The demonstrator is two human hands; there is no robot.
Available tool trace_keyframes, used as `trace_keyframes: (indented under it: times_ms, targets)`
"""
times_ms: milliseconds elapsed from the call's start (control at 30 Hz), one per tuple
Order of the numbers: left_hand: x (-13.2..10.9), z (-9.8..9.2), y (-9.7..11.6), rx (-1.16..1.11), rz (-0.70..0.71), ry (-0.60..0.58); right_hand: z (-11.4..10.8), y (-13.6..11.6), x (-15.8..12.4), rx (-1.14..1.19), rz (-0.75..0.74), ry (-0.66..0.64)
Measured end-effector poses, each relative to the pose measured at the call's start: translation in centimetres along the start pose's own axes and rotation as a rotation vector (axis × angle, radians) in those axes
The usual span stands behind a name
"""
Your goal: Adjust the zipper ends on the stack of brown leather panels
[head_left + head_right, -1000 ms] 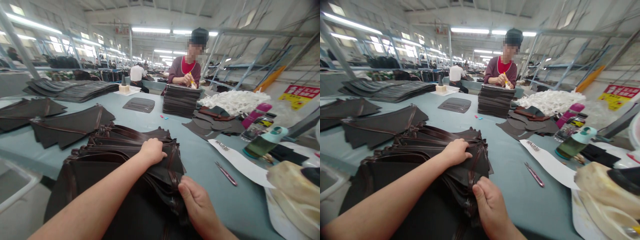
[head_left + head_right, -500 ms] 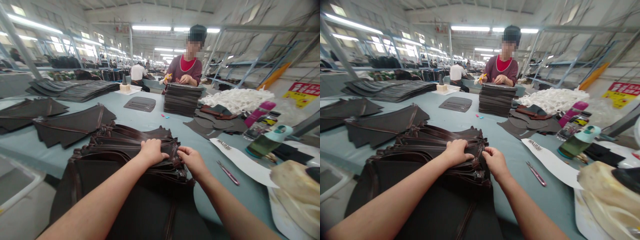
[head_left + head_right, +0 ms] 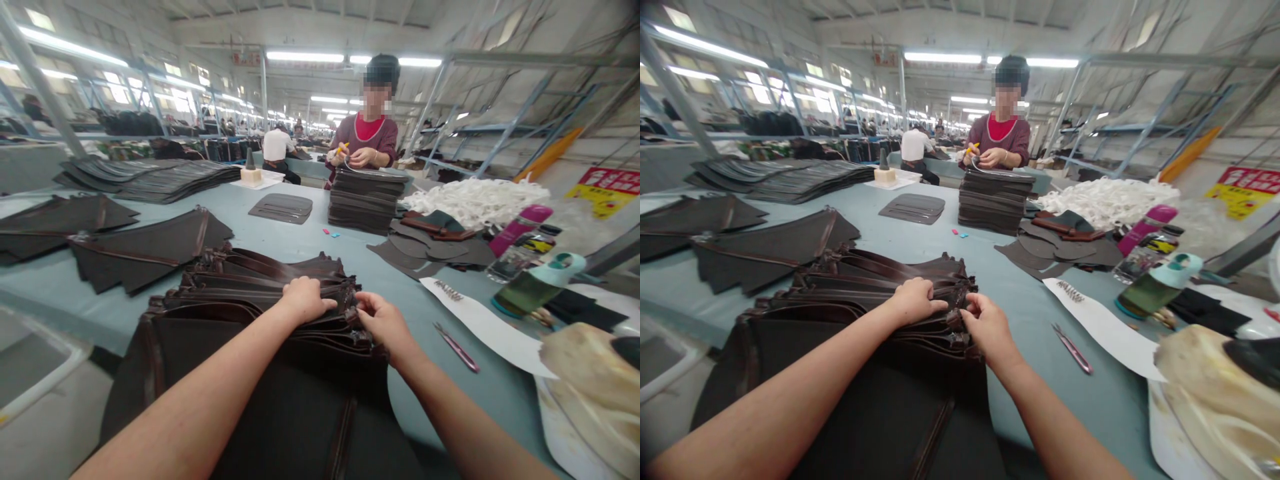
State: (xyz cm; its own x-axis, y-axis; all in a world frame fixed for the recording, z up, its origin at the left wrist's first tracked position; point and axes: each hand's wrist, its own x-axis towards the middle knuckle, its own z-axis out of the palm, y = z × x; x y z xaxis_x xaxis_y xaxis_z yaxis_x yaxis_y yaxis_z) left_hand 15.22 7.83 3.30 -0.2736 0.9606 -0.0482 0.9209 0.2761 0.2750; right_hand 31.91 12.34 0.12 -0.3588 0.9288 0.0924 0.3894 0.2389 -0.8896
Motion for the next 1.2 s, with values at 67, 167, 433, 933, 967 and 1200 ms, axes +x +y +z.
trace_keyframes:
  times_ms: [67, 167, 433, 933, 967, 1200]
  targets:
    - [-0.3, -0.2, 0.2, -0.019, 0.079, 0.052, 0.1, -0.2, -0.1, 0.107, 0.055, -0.030]
    - [-1.1, -0.7, 0.5, -0.167, 0.253, 0.079, 0.2, -1.0, -0.5, 0.277, 0.167, -0.072]
    - [-4.2, -2.5, 0.7, -0.524, 0.412, -0.157, -1.3, -4.1, -3.2, 0.294, 0.208, -0.255]
    - [-9.1, -0.9, 2.4, -0.057, 0.615, 0.149, 0.1, -3.0, -5.5, 0.570, 0.206, -0.239]
    - [-9.2, -1.0, 2.4, -0.055, 0.616, 0.152, 0.0, -2.9, -5.6, 0.586, 0.210, -0.263]
    - [-10.2, -0.8, 2.6, -0.032, 0.655, 0.153, -0.5, -3.3, -5.7, 0.699, 0.309, -0.247]
